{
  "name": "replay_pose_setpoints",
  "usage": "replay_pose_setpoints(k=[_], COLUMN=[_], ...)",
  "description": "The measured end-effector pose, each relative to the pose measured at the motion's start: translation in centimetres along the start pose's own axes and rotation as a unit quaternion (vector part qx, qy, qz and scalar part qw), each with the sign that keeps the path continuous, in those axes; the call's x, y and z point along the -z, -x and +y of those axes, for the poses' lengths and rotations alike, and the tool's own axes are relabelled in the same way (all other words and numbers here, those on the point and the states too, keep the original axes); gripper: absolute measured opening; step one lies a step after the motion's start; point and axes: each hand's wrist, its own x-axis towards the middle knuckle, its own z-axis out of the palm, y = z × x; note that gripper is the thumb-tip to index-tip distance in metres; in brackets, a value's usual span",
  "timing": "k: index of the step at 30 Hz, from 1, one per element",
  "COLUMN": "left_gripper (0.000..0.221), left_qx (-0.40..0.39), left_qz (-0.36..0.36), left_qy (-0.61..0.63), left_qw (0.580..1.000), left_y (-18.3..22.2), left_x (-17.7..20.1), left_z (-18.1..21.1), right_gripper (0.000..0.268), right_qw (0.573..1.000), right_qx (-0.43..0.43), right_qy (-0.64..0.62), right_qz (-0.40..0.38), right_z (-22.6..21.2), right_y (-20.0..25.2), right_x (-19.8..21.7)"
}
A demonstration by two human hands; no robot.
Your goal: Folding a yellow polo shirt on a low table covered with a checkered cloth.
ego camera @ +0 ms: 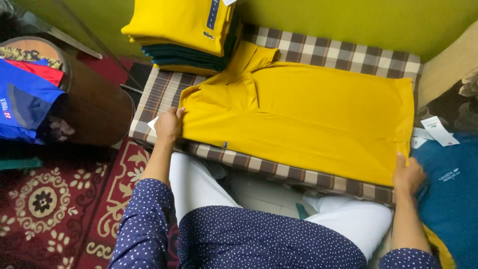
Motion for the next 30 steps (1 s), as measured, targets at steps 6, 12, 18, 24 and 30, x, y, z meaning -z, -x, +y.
replay_pose_setpoints(k=[6, 12, 18, 24, 30], left_gripper=[0.058, 0.065, 0.067, 0.021, 0.054], left_qx=[-0.046, -0.022, -0.11, -0.028, -0.384], left_qz=[0.016, -0.005, 0.075, 0.144, -0.052], left_qy=[-0.108, -0.167, -0.198, -0.147, 0.017], left_qw=[0.993, 0.986, 0.971, 0.978, 0.922], left_y=[1.1, 2.3, 3.6, 4.5, 16.7], left_x=[-2.1, -2.1, -2.2, -4.7, -17.6], left_z=[-3.9, -5.5, -6.4, -2.6, 15.8], right_gripper=[0.049, 0.051, 0.057, 0.036, 0.041], right_qw=[0.986, 0.973, 0.97, 0.982, 0.919], right_qx=[0.088, 0.056, 0.045, 0.012, 0.328], right_qy=[0.108, 0.203, 0.229, 0.166, -0.22], right_qz=[0.088, 0.099, 0.074, 0.093, 0.009], right_z=[-0.6, -1.7, 0.0, -4.6, -26.5], right_y=[4.3, 6.9, 7.4, 6.4, 16.0], right_x=[2.1, 3.4, 3.0, 5.3, 1.9])
